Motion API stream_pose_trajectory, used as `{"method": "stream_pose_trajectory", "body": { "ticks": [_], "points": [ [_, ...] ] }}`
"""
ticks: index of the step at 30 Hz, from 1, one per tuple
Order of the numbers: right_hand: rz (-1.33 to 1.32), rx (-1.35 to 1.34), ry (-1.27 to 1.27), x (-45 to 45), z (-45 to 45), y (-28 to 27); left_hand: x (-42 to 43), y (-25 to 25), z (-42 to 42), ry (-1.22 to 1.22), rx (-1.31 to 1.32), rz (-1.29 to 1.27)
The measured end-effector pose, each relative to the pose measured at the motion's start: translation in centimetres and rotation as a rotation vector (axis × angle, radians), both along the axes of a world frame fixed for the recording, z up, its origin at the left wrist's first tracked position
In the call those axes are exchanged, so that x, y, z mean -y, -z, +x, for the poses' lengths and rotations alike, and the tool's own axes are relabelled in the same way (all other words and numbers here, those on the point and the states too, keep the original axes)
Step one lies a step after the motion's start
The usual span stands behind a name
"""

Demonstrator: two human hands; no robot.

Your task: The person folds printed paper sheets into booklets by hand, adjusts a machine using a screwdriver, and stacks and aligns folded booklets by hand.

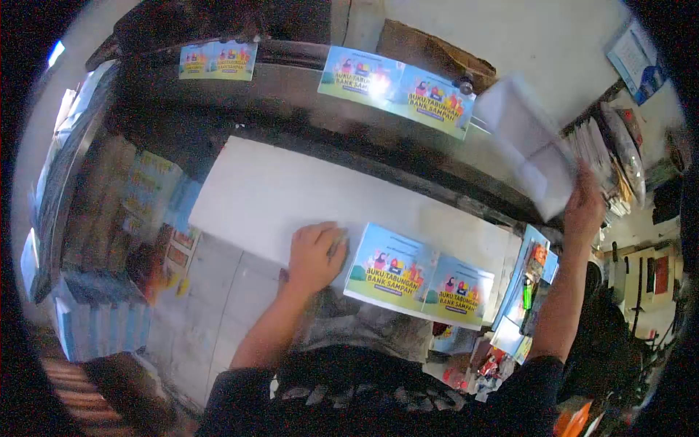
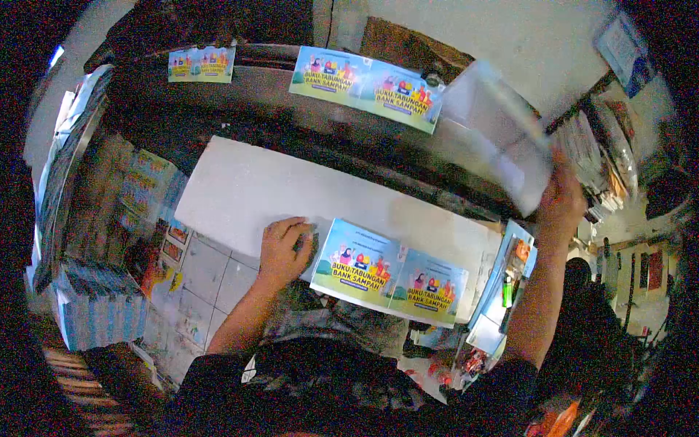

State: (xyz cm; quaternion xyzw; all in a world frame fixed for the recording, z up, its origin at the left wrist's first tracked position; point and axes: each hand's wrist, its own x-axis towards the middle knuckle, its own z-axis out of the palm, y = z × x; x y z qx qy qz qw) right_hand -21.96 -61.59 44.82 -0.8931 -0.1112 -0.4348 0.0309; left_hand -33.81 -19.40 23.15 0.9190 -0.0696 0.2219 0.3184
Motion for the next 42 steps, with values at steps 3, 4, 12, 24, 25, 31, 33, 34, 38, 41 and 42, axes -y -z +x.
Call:
{"method": "stream_pose_trajectory", "body": {
  "ticks": [3,4,12,24,25,31,33,34,38,41,42],
  "points": [
    [-0.231,0.18,0.051,3.6,5.0,0.4,0.1,-0.5,0.0,-0.004,0.011,0.004],
    [-0.261,0.076,0.048,5.3,6.3,2.4,0.2,-0.5,0.0,-0.007,0.018,0.004],
    [0.077,-1.012,-0.023,-2.4,-2.3,8.6,-0.1,0.2,0.3,-0.012,0.115,0.008],
    [-0.356,-1.011,-0.448,-11.1,-14.6,11.6,-0.4,0.5,-0.1,0.012,0.124,-0.027],
    [-0.273,-1.115,-0.459,-10.9,-14.3,10.5,-0.3,0.6,-0.1,0.015,0.121,-0.021],
    [-0.328,-1.097,-0.224,-7.2,-8.2,6.8,-0.1,0.5,-0.3,0.032,0.042,-0.058],
    [-0.235,-0.786,-0.065,-2.4,-3.8,4.1,-0.1,0.4,-0.4,0.031,0.028,-0.056],
    [-0.181,-0.612,-0.069,1.2,-0.7,3.4,-0.1,0.6,-0.3,0.025,0.022,-0.043],
    [-0.074,-0.029,-0.055,5.3,6.0,0.6,0.1,0.8,-0.2,0.01,0.027,0.001],
    [-0.17,0.002,-0.103,10.0,10.4,5.2,0.0,1.3,-0.1,0.027,0.033,-0.039],
    [0.273,-0.293,-0.21,10.4,11.1,8.2,-0.2,1.2,-0.2,0.008,0.037,-0.033]
  ]
}}
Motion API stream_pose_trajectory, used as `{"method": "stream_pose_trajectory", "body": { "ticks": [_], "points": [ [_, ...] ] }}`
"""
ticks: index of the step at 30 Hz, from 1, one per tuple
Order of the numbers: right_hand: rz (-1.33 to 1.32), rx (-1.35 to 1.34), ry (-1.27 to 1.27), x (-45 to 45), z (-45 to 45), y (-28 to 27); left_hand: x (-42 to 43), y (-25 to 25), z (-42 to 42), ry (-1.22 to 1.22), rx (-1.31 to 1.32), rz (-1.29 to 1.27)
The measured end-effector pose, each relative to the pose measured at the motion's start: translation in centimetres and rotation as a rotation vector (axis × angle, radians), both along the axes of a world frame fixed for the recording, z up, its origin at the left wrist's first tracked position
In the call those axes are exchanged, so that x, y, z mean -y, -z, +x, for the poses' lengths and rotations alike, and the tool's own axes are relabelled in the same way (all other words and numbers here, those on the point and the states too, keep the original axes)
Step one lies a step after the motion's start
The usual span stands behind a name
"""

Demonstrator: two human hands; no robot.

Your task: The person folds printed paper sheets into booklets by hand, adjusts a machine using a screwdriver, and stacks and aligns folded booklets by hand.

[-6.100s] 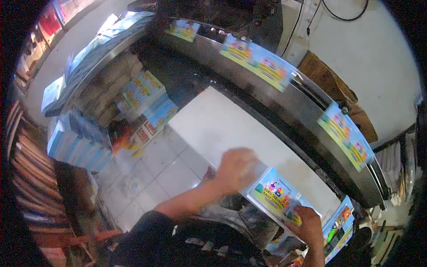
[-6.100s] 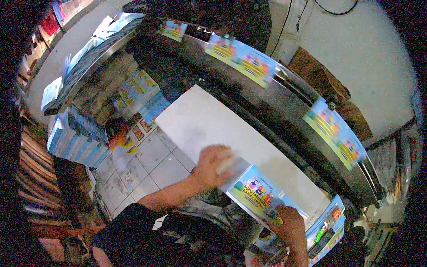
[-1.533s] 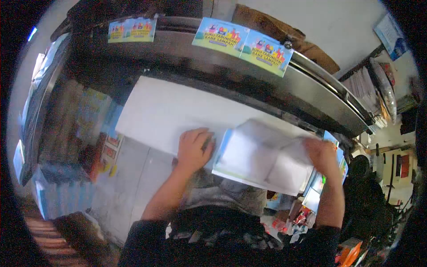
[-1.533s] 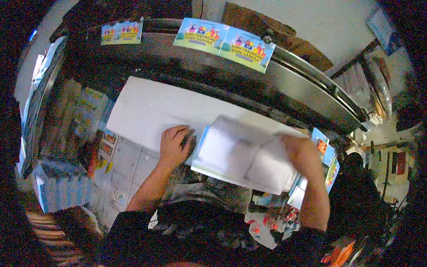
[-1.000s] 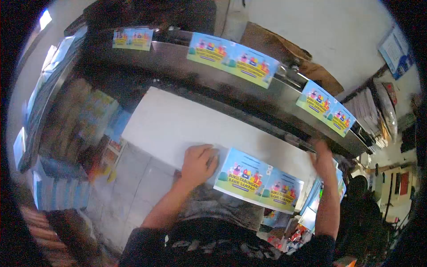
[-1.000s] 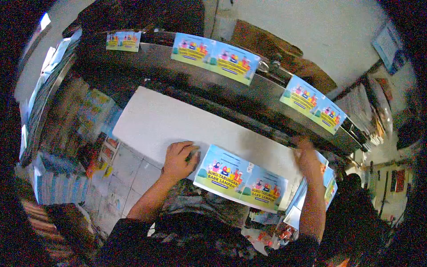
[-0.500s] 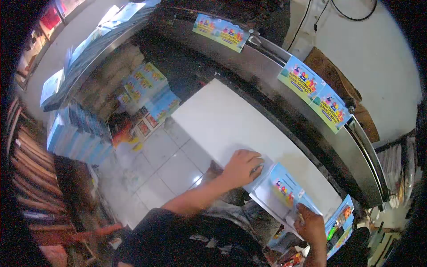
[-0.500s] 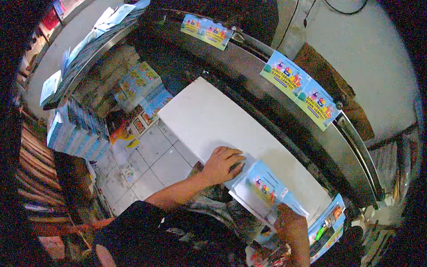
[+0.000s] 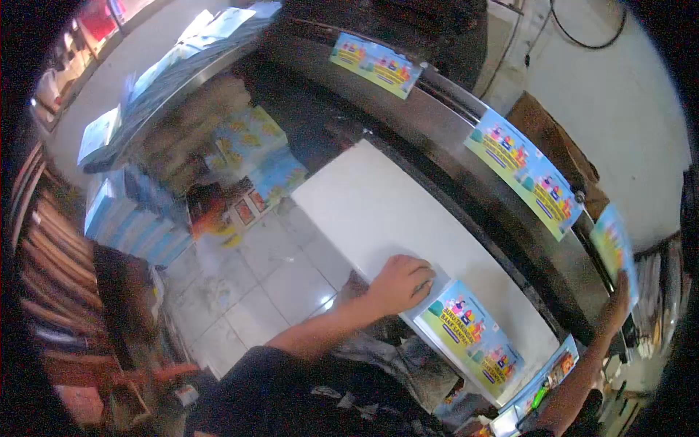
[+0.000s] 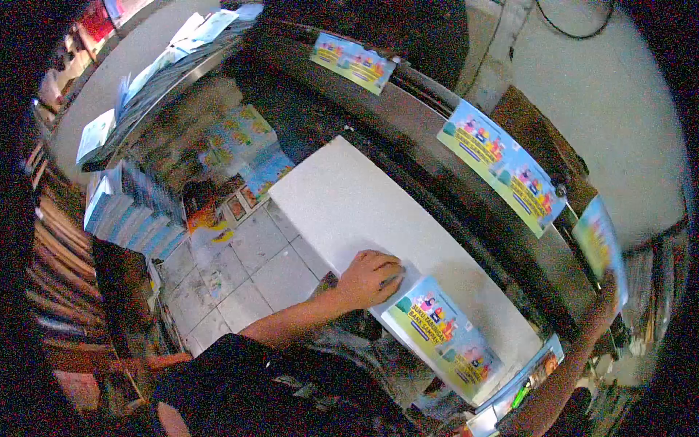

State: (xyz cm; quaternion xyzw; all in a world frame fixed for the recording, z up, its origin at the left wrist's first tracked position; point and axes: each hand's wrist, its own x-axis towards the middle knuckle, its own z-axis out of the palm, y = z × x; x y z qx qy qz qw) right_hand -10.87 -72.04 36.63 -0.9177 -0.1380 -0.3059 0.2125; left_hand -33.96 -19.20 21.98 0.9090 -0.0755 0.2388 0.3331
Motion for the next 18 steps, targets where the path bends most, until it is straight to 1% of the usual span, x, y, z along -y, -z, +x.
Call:
{"method": "stream_pose_trajectory", "body": {
  "ticks": [1,2,4,5,7,8,9,11,12,14,15,17,18],
  "points": [
    [0.419,-0.332,-0.087,0.1,0.1,2.1,0.0,-0.1,0.0,-0.005,-0.02,0.018],
    [0.308,-0.336,-0.068,-0.1,-1.2,3.5,0.1,-0.1,-0.1,-0.005,-0.043,0.034],
    [-0.198,-0.27,0.014,-3.1,-5.1,4.3,0.0,-0.3,-0.1,-0.014,-0.031,0.04],
    [-0.596,-0.193,0.078,-5.2,-7.6,4.0,0.1,-0.3,-0.2,-0.01,-0.023,0.041],
    [-0.351,-0.583,0.024,-9.3,-12.5,5.0,0.1,-0.6,-0.1,0.001,-0.039,0.035],
    [-0.312,-0.681,-0.095,-14.1,-16.3,3.0,0.2,-0.8,-0.2,0.009,-0.052,0.03],
    [-0.261,-0.695,-0.2,-16.6,-19.6,3.1,0.2,-0.9,-0.2,0.015,-0.052,0.031],
    [-0.491,-0.645,-0.34,-20.9,-24.2,2.5,0.1,-1.0,-0.3,0.011,-0.043,0.04],
    [-0.49,-0.647,-0.34,-20.9,-25.0,3.4,0.1,-0.9,-0.4,0.011,-0.045,0.039],
    [-0.615,-0.598,-0.381,-20.2,-26.0,5.6,0.3,-0.9,0.0,-0.009,-0.006,0.051],
    [-0.617,-0.601,-0.383,-20.3,-25.5,5.1,0.3,-0.9,0.2,-0.01,-0.01,0.048],
    [-0.501,-0.796,-0.422,-20.5,-24.5,4.0,0.3,-0.9,0.4,0.0,-0.032,0.039],
    [-0.501,-0.795,-0.421,-20.5,-24.5,3.9,0.4,-1.0,0.5,0.001,-0.032,0.038]
  ]
}}
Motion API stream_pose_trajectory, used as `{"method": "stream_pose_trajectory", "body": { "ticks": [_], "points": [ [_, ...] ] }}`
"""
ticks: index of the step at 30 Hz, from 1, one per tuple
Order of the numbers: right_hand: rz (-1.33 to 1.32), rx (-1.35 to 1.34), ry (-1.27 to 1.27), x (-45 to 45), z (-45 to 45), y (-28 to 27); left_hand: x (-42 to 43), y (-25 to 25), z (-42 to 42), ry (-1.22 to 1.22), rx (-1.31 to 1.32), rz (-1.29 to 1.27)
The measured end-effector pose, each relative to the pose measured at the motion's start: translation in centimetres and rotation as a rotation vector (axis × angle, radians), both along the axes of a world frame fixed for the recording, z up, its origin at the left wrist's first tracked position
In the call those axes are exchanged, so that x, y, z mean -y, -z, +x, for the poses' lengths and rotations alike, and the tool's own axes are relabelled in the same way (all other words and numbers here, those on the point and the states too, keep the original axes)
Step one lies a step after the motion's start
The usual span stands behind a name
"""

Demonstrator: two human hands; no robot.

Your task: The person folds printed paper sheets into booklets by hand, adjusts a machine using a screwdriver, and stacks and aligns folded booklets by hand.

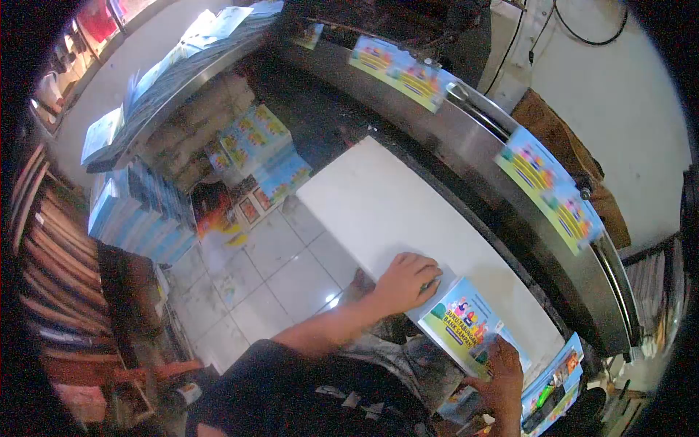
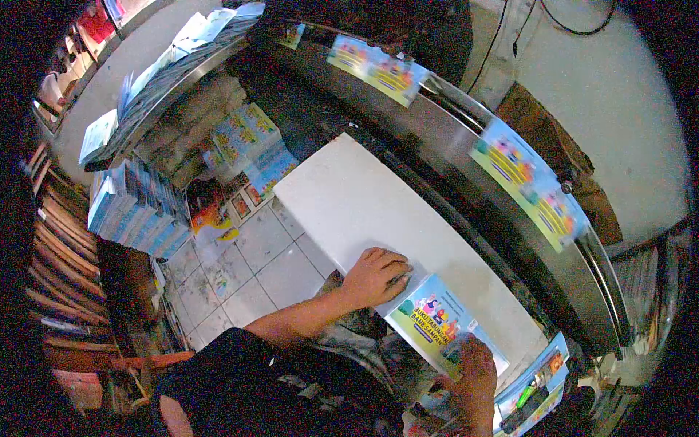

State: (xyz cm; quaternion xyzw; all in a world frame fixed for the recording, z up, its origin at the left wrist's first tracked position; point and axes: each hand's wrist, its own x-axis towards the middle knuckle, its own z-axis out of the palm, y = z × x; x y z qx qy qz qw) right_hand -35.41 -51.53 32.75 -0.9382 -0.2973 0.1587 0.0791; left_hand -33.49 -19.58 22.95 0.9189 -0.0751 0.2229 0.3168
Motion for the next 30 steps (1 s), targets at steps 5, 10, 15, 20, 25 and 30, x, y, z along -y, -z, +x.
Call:
{"method": "stream_pose_trajectory", "body": {
  "ticks": [5,10,15,20,25,30],
  "points": [
    [-0.014,0.2,-0.051,0.5,-0.3,2.3,0.0,-0.3,0.2,-0.02,0.06,-0.014],
    [-0.036,0.109,-0.03,0.1,0.8,0.4,0.0,0.1,0.1,0.001,-0.007,-0.001],
    [0.045,-0.114,0.097,-0.4,2.7,-3.2,0.0,0.1,-0.2,0.014,0.016,0.01],
    [-0.308,0.201,0.371,2.9,7.6,-8.4,-0.5,0.2,-0.3,0.003,-0.035,-0.009],
    [0.225,1.204,0.415,11.9,15.4,-12.8,-0.5,-0.3,-0.6,0.03,-0.013,-0.013],
    [0.025,0.876,0.287,19.3,20.6,-6.6,-0.3,-1.3,-1.0,-0.006,-0.007,0.006]
  ]
}}
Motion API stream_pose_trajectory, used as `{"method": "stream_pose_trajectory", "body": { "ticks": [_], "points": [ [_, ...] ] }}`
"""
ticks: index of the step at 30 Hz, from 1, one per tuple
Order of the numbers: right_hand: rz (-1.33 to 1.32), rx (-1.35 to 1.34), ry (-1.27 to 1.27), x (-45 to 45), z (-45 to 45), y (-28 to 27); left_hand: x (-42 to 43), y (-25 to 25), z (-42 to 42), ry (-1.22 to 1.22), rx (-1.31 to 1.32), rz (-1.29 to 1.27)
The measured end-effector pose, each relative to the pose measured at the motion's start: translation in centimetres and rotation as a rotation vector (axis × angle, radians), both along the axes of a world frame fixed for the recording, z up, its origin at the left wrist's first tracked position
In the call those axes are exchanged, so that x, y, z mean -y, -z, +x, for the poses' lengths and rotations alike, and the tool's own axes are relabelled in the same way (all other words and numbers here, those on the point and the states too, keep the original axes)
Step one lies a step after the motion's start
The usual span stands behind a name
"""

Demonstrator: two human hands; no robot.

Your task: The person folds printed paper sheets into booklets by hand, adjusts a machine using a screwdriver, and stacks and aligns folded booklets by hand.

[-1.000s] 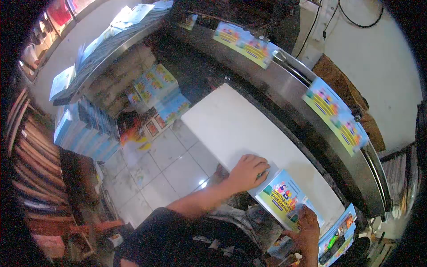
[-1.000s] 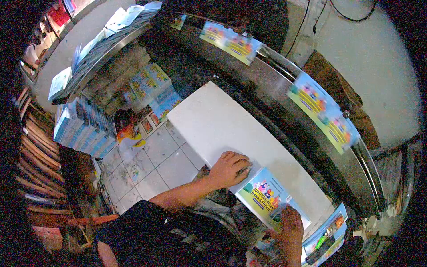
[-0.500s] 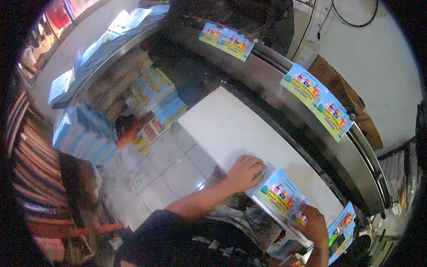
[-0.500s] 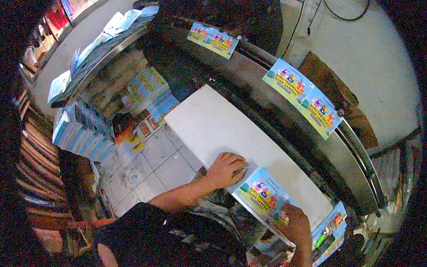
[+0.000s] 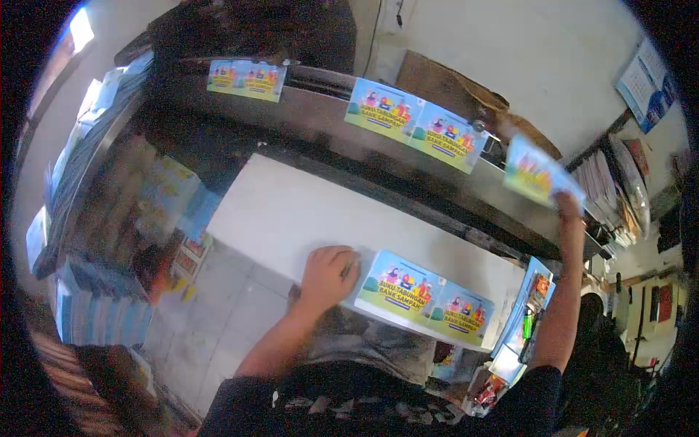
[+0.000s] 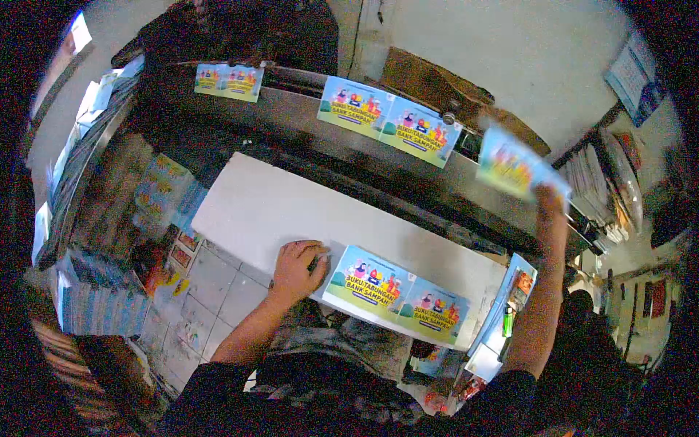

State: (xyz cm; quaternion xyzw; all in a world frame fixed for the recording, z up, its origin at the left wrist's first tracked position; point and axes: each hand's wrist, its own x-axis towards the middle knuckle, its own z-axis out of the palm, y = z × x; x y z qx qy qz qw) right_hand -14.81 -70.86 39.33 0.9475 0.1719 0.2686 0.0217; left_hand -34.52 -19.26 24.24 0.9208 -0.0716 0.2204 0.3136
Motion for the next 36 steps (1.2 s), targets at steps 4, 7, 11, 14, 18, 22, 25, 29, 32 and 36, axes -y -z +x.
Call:
{"method": "stream_pose_trajectory", "body": {
  "ticks": [4,7,11,14,18,22,25,29,32,36],
  "points": [
    [0.114,-0.328,0.091,-4.5,-5.2,2.8,0.1,0.4,0.1,-0.009,0.045,0.013],
    [0.225,-0.765,0.217,-10.7,-10.9,3.8,0.2,0.4,0.2,0.019,0.013,0.014],
    [-0.044,-0.636,-0.308,-19.3,-20.6,5.8,0.3,0.2,0.4,-0.001,0.045,0.032],
    [-0.078,-0.671,-0.279,-20.0,-23.1,7.3,0.5,0.7,0.6,-0.006,0.073,0.034],
    [-0.063,-0.679,-0.241,-20.3,-23.0,7.7,0.4,1.0,1.0,0.021,0.044,0.035],
    [-0.069,-0.808,-0.274,-19.4,-21.1,6.7,0.3,1.0,0.9,0.018,0.035,0.033],
    [0.035,-1.075,-0.126,-19.7,-19.2,5.6,0.1,1.2,1.0,0.01,0.024,0.026],
    [-0.132,-0.897,-0.231,-21.9,-21.6,5.5,-0.1,1.7,0.8,0.002,0.008,-0.005],
    [-0.133,-0.771,-0.235,-22.8,-22.5,6.7,-0.1,1.2,1.0,0.001,-0.004,-0.022],
    [-0.078,-0.801,-0.174,-22.2,-22.3,6.7,-0.4,1.2,0.7,0.035,0.008,0.018]
  ]
}}
